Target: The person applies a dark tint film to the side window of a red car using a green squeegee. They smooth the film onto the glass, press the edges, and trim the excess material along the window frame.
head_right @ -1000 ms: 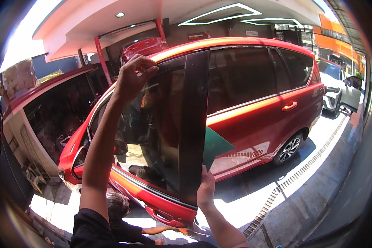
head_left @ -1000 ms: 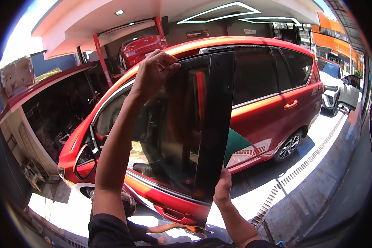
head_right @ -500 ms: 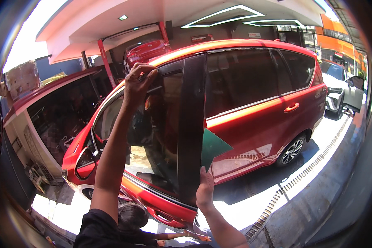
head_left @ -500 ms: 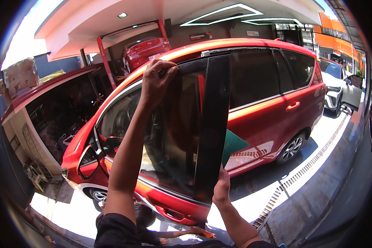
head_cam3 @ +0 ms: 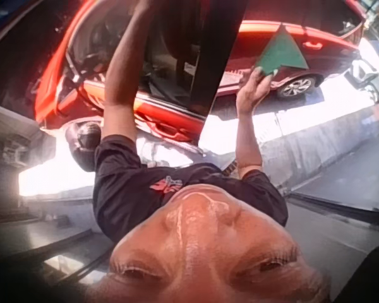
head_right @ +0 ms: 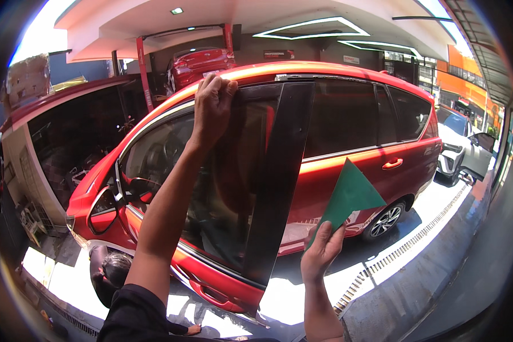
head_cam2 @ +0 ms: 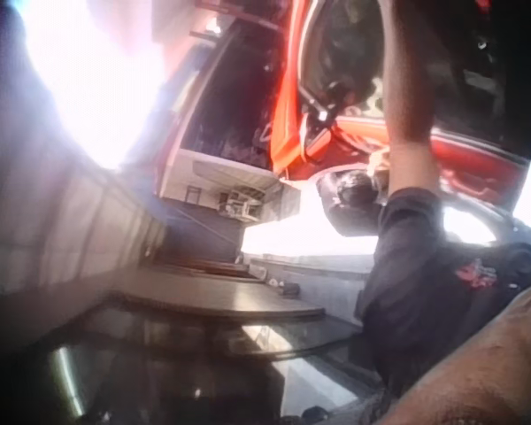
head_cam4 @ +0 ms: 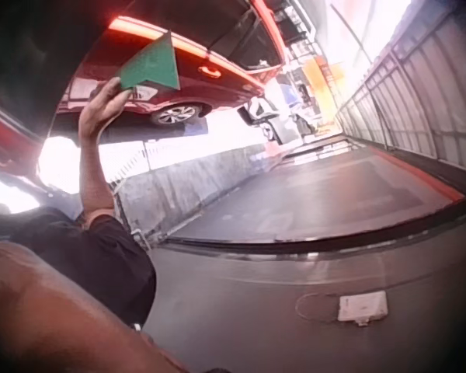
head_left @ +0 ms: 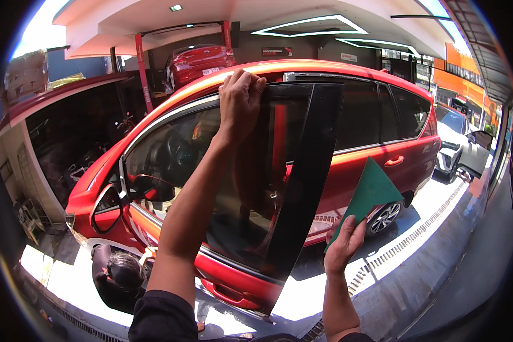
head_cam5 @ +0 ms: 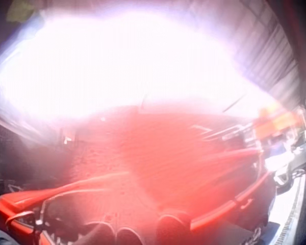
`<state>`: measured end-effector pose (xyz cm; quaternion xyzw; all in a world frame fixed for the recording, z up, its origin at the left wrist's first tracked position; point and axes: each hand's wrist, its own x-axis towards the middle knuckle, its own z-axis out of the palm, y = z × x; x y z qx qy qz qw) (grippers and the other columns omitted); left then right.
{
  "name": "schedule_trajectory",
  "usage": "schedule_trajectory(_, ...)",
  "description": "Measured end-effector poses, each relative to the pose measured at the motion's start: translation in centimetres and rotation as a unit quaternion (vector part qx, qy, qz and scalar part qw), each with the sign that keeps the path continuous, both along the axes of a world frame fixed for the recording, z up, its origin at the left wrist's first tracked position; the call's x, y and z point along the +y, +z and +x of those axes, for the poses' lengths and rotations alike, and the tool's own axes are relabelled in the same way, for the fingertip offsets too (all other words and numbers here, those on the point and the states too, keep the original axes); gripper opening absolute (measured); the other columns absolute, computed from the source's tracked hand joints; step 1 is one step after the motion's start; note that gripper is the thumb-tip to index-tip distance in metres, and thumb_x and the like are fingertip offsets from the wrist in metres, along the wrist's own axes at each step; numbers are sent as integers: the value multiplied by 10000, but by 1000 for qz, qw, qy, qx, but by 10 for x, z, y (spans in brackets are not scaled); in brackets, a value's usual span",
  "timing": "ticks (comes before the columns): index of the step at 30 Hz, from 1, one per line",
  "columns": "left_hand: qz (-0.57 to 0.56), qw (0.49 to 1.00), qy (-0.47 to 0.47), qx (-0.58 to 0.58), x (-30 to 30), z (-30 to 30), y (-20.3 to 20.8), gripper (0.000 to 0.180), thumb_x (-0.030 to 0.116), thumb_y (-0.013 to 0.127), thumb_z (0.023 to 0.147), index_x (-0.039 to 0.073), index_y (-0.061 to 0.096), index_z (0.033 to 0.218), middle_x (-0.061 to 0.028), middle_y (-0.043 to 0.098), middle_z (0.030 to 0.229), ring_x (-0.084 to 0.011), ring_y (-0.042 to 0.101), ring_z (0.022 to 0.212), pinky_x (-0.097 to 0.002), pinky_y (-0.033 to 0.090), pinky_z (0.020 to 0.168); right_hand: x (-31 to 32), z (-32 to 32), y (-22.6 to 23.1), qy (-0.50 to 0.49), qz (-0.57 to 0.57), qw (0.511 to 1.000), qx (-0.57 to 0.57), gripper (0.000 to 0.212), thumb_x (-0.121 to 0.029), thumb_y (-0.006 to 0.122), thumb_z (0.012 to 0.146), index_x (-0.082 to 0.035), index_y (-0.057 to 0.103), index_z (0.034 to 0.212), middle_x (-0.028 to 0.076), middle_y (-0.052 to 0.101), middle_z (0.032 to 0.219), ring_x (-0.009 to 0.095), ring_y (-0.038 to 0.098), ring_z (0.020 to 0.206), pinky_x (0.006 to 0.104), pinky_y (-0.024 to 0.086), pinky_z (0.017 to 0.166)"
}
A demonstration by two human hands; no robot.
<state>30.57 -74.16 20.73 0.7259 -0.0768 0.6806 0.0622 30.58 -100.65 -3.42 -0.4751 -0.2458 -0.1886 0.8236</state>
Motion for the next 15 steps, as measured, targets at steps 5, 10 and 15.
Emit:
schedule_trajectory(5,-74,996,-14,42,45,-11,17,360,315,608,1043,-11,600,890,-198,606,858,-380,599,832,-461,466,761,-61,23,115,-47,-224,960,-161,245,-174,547,1092,-16,565,1278,3,597,981,84,521,788,256,475,728)
schedule_trajectory(10,-97,980,49,169,131,-37,14,566,535,483,1054,10,690,1009,-226,698,1017,-418,657,953,-465,488,812,-40,1,216,-108,-364,891,-247,532,-264,620,1055,-128,462,1545,82,707,1197,195,684,1013,336,533,900)
schedule_trajectory(15,-128,960,87,231,132,-62,1,628,570,411,1063,74,756,891,-184,738,925,-391,695,903,-461,513,823,-7,-17,278,-283,-598,711,-237,521,-412,665,1005,-139,613,1446,148,731,1244,246,709,1119,385,509,1015)
